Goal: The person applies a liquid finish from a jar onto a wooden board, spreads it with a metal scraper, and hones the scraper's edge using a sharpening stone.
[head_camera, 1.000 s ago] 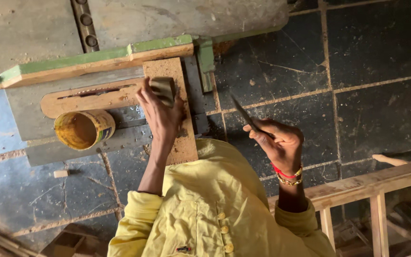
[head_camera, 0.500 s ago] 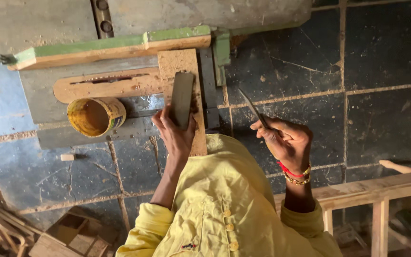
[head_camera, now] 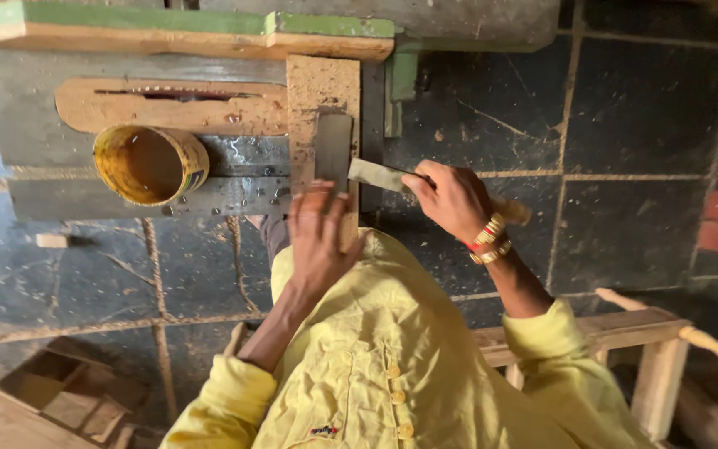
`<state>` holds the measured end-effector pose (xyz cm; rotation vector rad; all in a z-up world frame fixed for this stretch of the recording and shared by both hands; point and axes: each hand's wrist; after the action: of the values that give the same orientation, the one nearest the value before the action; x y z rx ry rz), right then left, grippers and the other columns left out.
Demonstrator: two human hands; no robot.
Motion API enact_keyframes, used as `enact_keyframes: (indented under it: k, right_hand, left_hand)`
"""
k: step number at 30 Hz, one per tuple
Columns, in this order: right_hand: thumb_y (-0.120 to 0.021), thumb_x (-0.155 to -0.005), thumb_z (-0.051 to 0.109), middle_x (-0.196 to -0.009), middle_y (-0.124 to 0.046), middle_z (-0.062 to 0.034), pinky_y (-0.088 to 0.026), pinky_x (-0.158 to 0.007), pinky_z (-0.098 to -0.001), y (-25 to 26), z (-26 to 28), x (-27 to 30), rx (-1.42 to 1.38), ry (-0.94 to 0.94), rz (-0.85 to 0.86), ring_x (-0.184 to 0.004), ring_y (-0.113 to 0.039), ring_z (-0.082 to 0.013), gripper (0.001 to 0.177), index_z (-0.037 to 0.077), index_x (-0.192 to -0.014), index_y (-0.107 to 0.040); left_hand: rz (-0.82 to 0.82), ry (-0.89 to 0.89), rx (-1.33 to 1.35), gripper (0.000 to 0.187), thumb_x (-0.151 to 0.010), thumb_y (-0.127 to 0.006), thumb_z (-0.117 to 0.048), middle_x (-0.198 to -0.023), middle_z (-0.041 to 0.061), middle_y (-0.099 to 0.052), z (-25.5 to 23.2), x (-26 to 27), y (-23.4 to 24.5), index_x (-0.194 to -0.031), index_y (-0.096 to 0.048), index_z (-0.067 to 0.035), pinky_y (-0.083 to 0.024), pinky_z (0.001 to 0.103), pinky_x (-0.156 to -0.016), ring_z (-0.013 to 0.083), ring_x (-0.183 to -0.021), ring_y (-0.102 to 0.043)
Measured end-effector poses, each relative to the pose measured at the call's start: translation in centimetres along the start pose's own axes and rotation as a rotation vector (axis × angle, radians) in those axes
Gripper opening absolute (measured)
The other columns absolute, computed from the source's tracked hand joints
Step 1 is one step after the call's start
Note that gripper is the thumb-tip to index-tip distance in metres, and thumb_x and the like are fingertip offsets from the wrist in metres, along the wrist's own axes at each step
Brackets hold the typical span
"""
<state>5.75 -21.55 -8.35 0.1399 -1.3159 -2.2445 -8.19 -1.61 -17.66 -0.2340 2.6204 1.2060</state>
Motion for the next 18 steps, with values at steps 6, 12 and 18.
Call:
enact_keyframes:
  k: [6,12,18]
  right_hand:
    - [-0.069,-0.096,0.030,-0.075,-0.068,-0.0194,-0.052,-0.058,-0.0507,-2.8,-2.2,-3.5,0.159,0.044,0.170,-0.069,-0.067,-0.0423,0.026,0.005,-0.086,-0.066]
    - [-0.070,-0.089,0.019,-0.081,-0.069,-0.0212,-0.054,-0.070,-0.0512,-3.4,-4.9,-3.5,0.447,0.165,0.291,-0.076,-0.069,-0.0419,0.015,0.005,-0.086,-0.068]
    - [-0.071,-0.090,0.012,-0.088,-0.066,-0.0249,-0.053,-0.071,-0.0501,-0.8,-2.5,-2.1,0.187,0.186,0.405,-0.082,-0.067,-0.0449,0.019,-0.001,-0.101,-0.063]
  left_hand:
    - [-0.048,-0.033,0.448,0.077,-0.101,-0.053,-0.054,-0.166,0.022,-0.034,-2.1,-7.6,-2.8,-0.157,-0.037,-0.003,-0.019,0.057,-0.132,0.0406,-0.159,-0.027]
    - [-0.064,0.087,0.615,0.067,-0.107,-0.051,-0.054,-0.157,0.019,-0.048,-0.6,-11.4,-7.0,-0.152,-0.043,-0.005,-0.038,0.046,-0.127,0.0385,-0.154,-0.041]
    - [0.002,0.127,0.707,0.061,-0.107,-0.049,-0.051,-0.148,0.020,-0.057,-0.4,-10.6,-6.6,-0.152,-0.046,-0.009,-0.050,0.046,-0.111,0.0396,-0.135,-0.058]
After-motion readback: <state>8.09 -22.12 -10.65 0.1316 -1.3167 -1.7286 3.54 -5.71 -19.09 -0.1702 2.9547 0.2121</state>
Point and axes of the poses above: each hand's wrist, its own x-axis away from the middle knuckle, its own y-axis out of the back of the hand, z = x × y
